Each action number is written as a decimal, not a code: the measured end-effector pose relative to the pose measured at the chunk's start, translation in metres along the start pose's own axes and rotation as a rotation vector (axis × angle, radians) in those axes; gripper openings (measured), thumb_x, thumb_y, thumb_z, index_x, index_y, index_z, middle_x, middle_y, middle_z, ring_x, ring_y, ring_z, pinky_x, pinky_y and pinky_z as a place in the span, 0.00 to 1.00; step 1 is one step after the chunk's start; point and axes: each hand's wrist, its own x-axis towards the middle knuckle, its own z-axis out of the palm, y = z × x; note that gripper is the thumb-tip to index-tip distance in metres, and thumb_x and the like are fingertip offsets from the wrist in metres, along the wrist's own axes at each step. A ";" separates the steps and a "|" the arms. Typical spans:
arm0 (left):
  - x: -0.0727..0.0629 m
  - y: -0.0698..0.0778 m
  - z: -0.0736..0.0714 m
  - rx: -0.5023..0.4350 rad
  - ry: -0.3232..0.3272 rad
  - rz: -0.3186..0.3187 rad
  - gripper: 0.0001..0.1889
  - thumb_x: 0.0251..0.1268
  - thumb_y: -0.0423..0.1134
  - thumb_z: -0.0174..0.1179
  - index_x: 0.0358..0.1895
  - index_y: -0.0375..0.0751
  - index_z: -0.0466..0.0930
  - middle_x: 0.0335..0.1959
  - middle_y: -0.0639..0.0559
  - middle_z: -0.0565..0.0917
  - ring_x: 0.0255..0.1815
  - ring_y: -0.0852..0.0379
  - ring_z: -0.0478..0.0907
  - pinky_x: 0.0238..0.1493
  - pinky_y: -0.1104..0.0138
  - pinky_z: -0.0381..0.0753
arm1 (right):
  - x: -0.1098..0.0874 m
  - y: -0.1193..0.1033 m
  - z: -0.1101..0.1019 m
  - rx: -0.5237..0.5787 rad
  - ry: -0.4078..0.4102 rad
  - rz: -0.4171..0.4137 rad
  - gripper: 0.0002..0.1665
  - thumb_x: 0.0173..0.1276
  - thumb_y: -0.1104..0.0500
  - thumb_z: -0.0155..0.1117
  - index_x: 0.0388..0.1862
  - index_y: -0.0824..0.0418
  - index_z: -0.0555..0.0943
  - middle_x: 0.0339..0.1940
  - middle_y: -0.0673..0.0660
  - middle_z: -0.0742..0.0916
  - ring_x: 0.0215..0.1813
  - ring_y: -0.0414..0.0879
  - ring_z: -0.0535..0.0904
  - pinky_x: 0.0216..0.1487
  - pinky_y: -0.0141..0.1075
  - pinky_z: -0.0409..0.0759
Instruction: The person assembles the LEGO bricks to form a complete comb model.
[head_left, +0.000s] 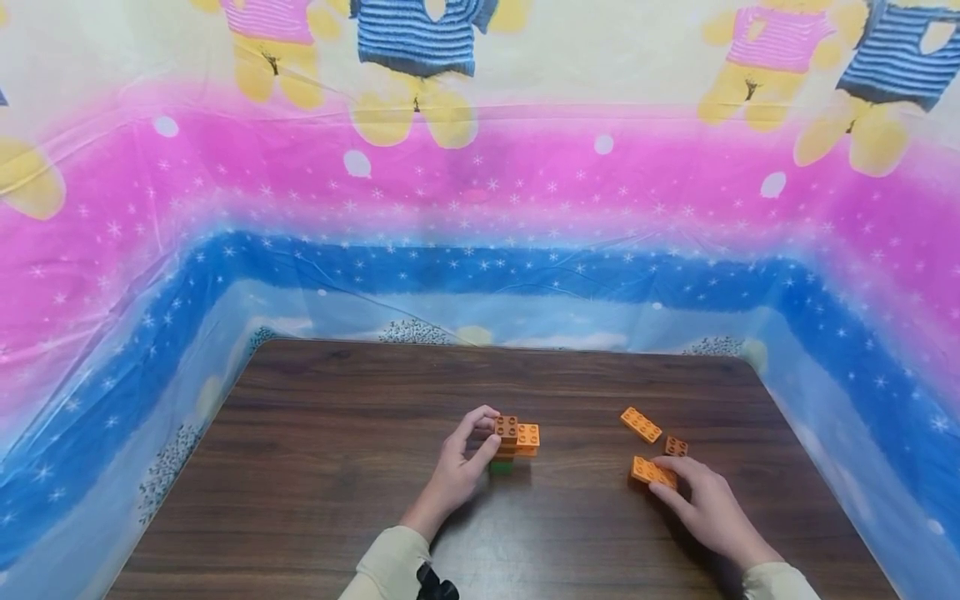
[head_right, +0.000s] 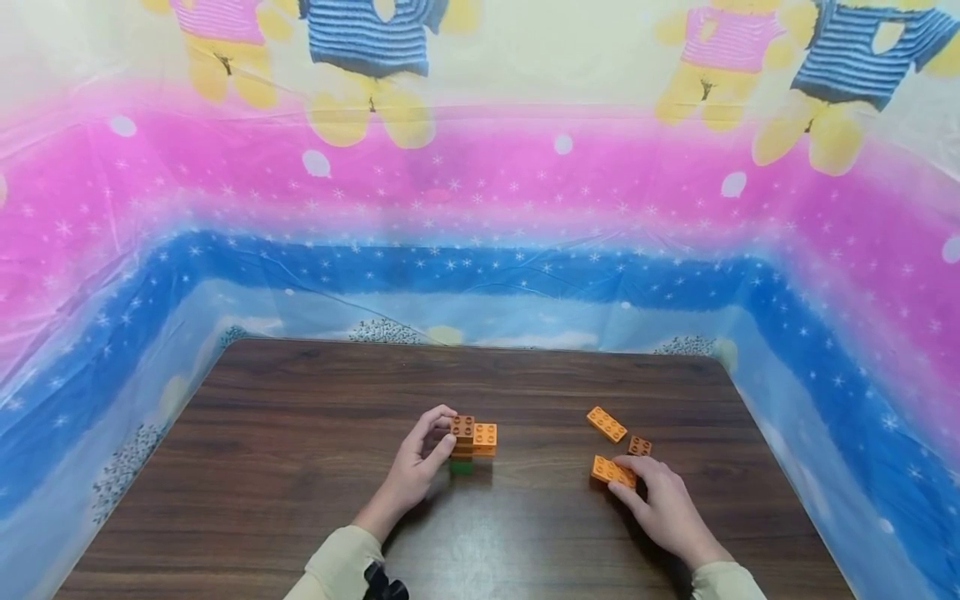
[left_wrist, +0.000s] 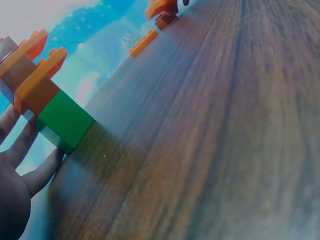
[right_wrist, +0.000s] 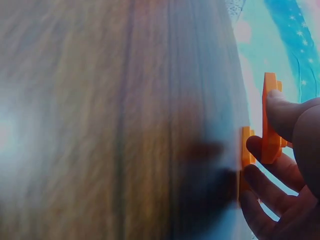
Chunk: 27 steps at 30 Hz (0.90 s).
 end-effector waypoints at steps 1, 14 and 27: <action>0.000 0.000 0.000 0.000 0.000 -0.001 0.17 0.81 0.37 0.57 0.67 0.52 0.75 0.55 0.48 0.82 0.59 0.47 0.82 0.57 0.56 0.83 | 0.001 -0.002 0.000 0.005 0.003 0.001 0.19 0.73 0.48 0.73 0.58 0.53 0.86 0.51 0.52 0.89 0.50 0.48 0.85 0.49 0.53 0.83; 0.002 0.001 0.003 0.005 0.015 0.003 0.17 0.79 0.30 0.56 0.67 0.36 0.73 0.54 0.40 0.82 0.57 0.40 0.82 0.56 0.54 0.83 | 0.019 -0.026 0.000 0.057 0.024 -0.027 0.20 0.75 0.45 0.69 0.61 0.50 0.85 0.51 0.47 0.88 0.44 0.41 0.79 0.46 0.43 0.81; 0.000 0.002 0.000 0.002 0.008 -0.006 0.17 0.80 0.37 0.58 0.67 0.49 0.75 0.55 0.47 0.82 0.59 0.47 0.82 0.57 0.56 0.82 | 0.039 -0.052 0.002 0.112 0.061 -0.142 0.21 0.75 0.50 0.71 0.64 0.54 0.84 0.57 0.51 0.88 0.54 0.45 0.85 0.51 0.48 0.87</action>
